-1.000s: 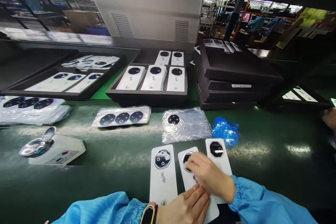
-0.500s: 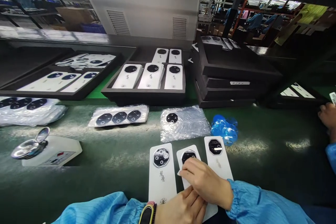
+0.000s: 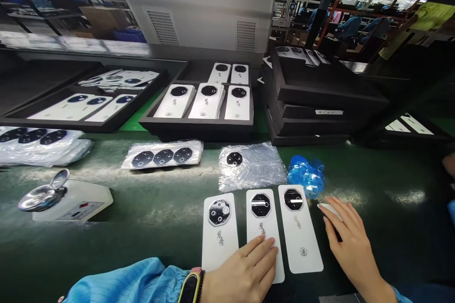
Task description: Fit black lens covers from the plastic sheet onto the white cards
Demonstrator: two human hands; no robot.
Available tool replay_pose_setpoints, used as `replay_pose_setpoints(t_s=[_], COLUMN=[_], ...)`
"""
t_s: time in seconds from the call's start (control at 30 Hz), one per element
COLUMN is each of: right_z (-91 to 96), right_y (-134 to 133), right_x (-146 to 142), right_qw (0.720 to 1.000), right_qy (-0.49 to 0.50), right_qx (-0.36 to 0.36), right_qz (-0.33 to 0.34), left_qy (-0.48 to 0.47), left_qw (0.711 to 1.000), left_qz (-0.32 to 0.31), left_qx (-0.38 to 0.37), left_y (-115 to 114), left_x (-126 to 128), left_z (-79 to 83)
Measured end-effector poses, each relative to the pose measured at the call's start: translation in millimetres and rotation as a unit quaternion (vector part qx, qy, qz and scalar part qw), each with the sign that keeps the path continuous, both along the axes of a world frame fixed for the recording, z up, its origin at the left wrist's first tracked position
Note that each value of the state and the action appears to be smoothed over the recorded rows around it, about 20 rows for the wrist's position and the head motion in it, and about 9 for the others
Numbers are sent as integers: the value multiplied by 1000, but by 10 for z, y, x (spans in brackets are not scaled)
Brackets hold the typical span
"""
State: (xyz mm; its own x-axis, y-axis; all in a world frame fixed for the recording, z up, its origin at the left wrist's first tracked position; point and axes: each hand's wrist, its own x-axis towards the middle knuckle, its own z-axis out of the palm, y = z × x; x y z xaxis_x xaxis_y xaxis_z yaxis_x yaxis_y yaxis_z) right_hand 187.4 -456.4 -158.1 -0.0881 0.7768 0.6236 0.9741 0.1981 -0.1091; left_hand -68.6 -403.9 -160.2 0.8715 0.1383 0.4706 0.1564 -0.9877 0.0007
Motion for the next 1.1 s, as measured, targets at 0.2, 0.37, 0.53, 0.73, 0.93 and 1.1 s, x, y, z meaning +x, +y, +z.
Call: replay_pose_setpoints(t_s=[0.2,0.37,0.53,0.73,0.93,1.1], right_z=[-67,-3,106,128,198,360], right_y=[-229,-231,-191,-250,-214,186], right_x=[-352,-345,-264,-127,-39,-217], right_qw=[989,963,957,960,972,981], right_qy=[-89,-197,-217,-191,-118,35], right_qx=[-83,-102,-110,-129,-126,-91], right_qz=[89,151,158,157,161,170], left_qy=[82,199,178,97,28,-71], left_qw=[994,964,972,988,995,994], left_qz=[-30,-95,-100,-102,-98,-75], left_qx=[-64,-146,-112,-62,-17,19], left_y=[96,181,126,90,61,51], left_x=[-137,-138,20,187,312,283], left_z=[77,175,95,-73,-159,-151])
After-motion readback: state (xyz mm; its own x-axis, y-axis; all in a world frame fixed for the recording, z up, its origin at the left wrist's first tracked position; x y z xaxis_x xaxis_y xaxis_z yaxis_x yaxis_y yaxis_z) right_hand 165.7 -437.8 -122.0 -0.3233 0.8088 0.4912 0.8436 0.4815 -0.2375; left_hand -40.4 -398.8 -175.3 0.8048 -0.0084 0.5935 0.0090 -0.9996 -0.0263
